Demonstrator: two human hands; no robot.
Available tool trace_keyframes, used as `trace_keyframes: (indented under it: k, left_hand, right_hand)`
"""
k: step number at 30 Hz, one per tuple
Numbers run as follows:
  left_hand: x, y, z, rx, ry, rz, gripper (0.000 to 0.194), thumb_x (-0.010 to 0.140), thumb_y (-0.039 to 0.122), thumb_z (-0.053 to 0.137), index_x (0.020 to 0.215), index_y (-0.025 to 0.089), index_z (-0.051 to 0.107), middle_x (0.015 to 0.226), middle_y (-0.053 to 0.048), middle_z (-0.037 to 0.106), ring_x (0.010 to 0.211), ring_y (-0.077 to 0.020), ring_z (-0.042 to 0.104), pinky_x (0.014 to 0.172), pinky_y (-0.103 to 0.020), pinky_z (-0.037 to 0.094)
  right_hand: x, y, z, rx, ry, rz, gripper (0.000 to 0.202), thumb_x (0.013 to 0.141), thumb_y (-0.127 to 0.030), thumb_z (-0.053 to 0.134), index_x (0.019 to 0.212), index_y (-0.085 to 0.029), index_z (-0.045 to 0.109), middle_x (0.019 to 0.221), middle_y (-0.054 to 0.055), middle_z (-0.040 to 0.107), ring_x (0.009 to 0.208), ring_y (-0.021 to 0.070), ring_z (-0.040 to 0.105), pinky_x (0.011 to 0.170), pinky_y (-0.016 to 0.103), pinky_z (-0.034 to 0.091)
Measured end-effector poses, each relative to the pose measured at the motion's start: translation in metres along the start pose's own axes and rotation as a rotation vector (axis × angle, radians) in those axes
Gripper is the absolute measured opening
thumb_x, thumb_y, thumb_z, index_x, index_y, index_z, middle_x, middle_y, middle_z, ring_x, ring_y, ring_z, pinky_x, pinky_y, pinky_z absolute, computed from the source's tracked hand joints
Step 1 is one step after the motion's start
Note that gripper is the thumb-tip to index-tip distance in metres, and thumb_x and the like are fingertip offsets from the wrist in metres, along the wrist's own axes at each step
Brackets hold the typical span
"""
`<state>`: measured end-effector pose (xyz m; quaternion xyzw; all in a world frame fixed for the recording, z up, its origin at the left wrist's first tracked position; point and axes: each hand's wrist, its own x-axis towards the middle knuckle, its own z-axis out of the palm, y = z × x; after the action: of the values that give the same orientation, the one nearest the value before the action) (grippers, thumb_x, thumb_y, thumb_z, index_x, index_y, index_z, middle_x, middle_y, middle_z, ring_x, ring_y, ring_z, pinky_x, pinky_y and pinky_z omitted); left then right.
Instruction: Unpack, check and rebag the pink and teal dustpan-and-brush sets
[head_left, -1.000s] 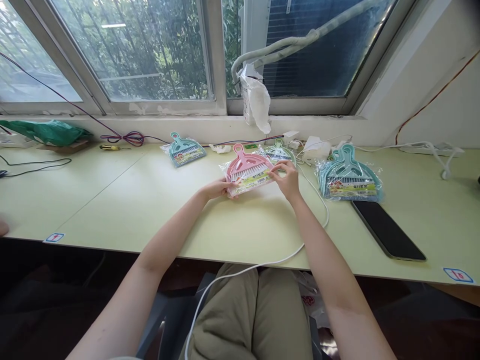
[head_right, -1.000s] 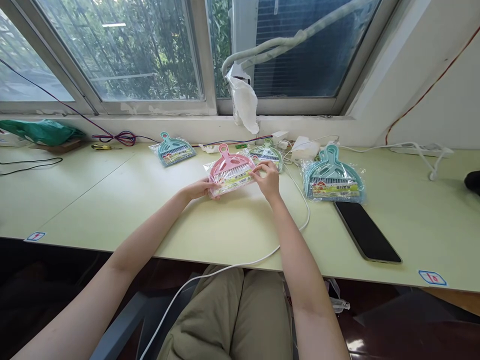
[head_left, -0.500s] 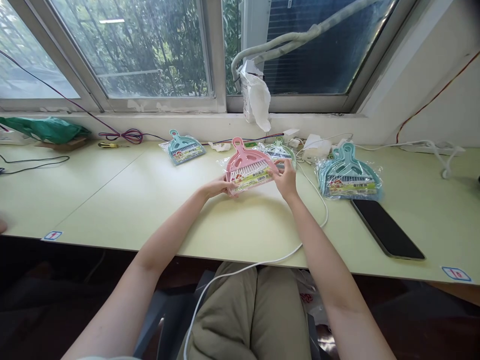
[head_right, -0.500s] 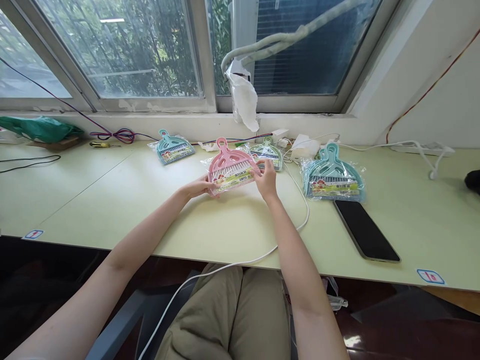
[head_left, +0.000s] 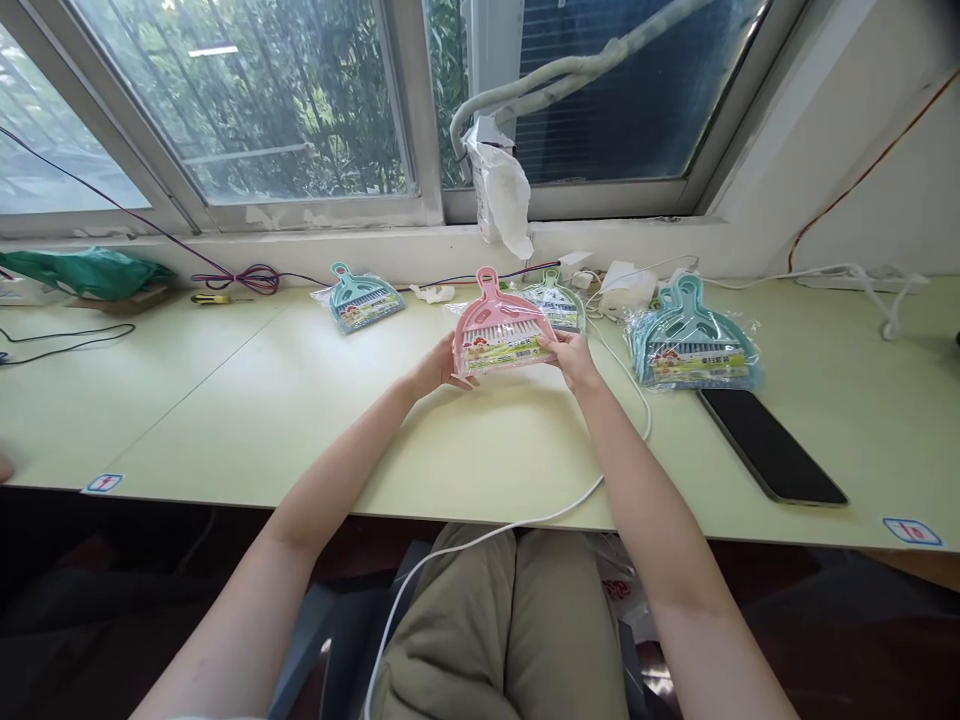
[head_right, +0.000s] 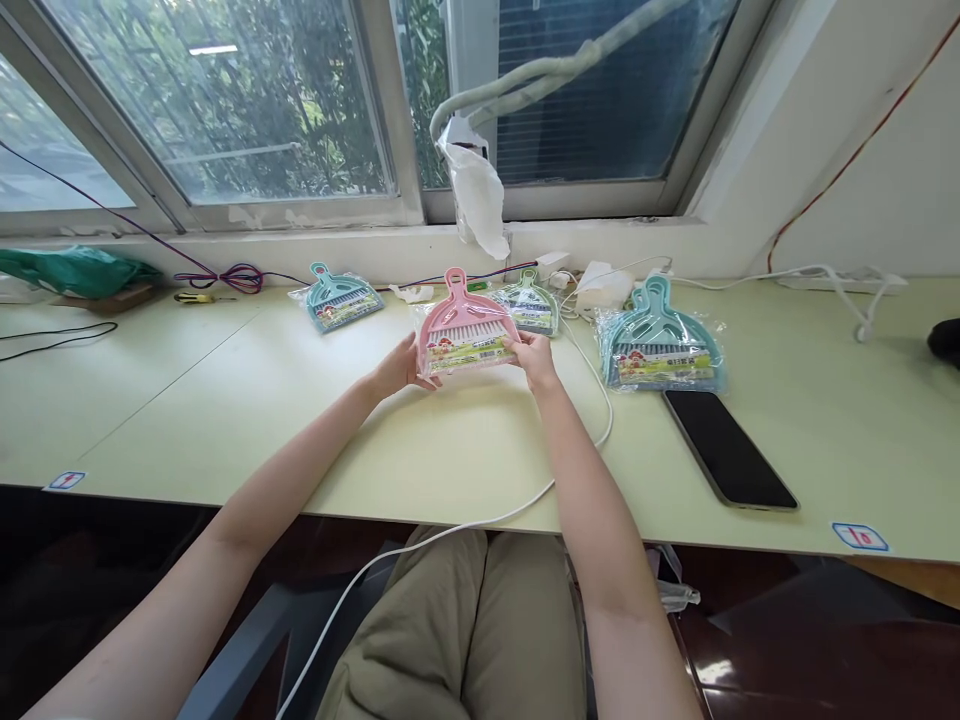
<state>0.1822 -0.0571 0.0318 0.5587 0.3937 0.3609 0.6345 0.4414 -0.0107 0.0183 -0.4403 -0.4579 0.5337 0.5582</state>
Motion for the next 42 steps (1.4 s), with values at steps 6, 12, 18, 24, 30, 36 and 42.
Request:
trace_keyframes:
  k: [6,12,18,24,30,36,42]
  left_hand:
    - [-0.001,-0.001,0.013,0.179,0.179,0.152,0.076,0.071,0.046,0.079,0.135,0.022,0.045,0.122,-0.013,0.065,0.088,-0.0199,0.070,0.071,-0.034,0.061]
    - [0.011,-0.012,0.014,0.011,0.431,0.194,0.054,0.077,0.048,0.074,0.119,0.020,0.055,0.123,-0.009,0.064,0.116,-0.0252,0.061,0.082,-0.038,0.062]
    - [0.012,-0.013,0.013,0.019,0.454,0.255,0.056,0.079,0.050,0.071,0.123,0.019,0.055,0.115,-0.009,0.068,0.107,-0.0259,0.067,0.082,-0.042,0.062]
    - [0.014,-0.014,0.014,0.048,0.498,0.244,0.045,0.083,0.037,0.065,0.123,0.018,0.053,0.117,-0.010,0.067,0.099,-0.0239,0.068,0.069,-0.037,0.063]
    - [0.018,-0.018,0.017,0.048,0.581,0.227,0.035,0.084,0.036,0.065,0.112,0.017,0.056,0.107,-0.008,0.068,0.091,-0.0194,0.068,0.066,-0.033,0.062]
    - [0.015,-0.016,0.023,0.104,0.563,0.217,0.052,0.074,0.042,0.078,0.112,0.016,0.054,0.113,-0.010,0.066,0.097,-0.0216,0.067,0.062,-0.029,0.063]
    - [0.015,-0.020,0.021,0.156,0.576,0.256,0.062,0.060,0.036,0.087,0.108,0.015,0.053,0.108,-0.009,0.066,0.089,-0.0217,0.067,0.055,-0.031,0.064]
  right_hand:
    - [0.002,0.004,0.003,-0.007,0.060,-0.043,0.030,0.059,-0.031,0.078,0.086,-0.018,0.072,0.078,0.002,0.072,0.072,0.0174,0.067,0.066,0.032,0.059]
    - [-0.002,0.007,0.013,-0.087,0.009,-0.064,0.051,0.058,-0.039,0.078,0.102,-0.014,0.069,0.092,0.008,0.073,0.084,0.0224,0.068,0.069,0.035,0.058]
    - [-0.003,0.010,0.016,-0.141,-0.027,-0.018,0.044,0.064,-0.036,0.072,0.103,-0.017,0.065,0.094,0.006,0.070,0.091,0.0233,0.067,0.072,0.036,0.059]
    - [-0.009,0.011,0.024,-0.202,-0.039,-0.010,0.034,0.072,-0.036,0.064,0.101,-0.022,0.053,0.114,0.007,0.061,0.104,0.0247,0.062,0.062,0.036,0.064]
    - [-0.015,0.014,0.027,-0.330,-0.028,-0.091,0.070,0.053,-0.048,0.084,0.108,-0.022,0.048,0.125,0.010,0.057,0.105,0.0259,0.061,0.060,0.033,0.065]
    - [-0.016,0.016,0.028,-0.340,0.009,-0.109,0.072,0.051,-0.049,0.084,0.107,-0.020,0.050,0.122,0.010,0.059,0.101,0.0251,0.063,0.061,0.034,0.066]
    - [-0.018,0.014,0.031,-0.388,0.024,-0.109,0.065,0.056,-0.041,0.082,0.109,-0.020,0.051,0.116,0.010,0.063,0.095,0.0245,0.066,0.057,0.032,0.065]
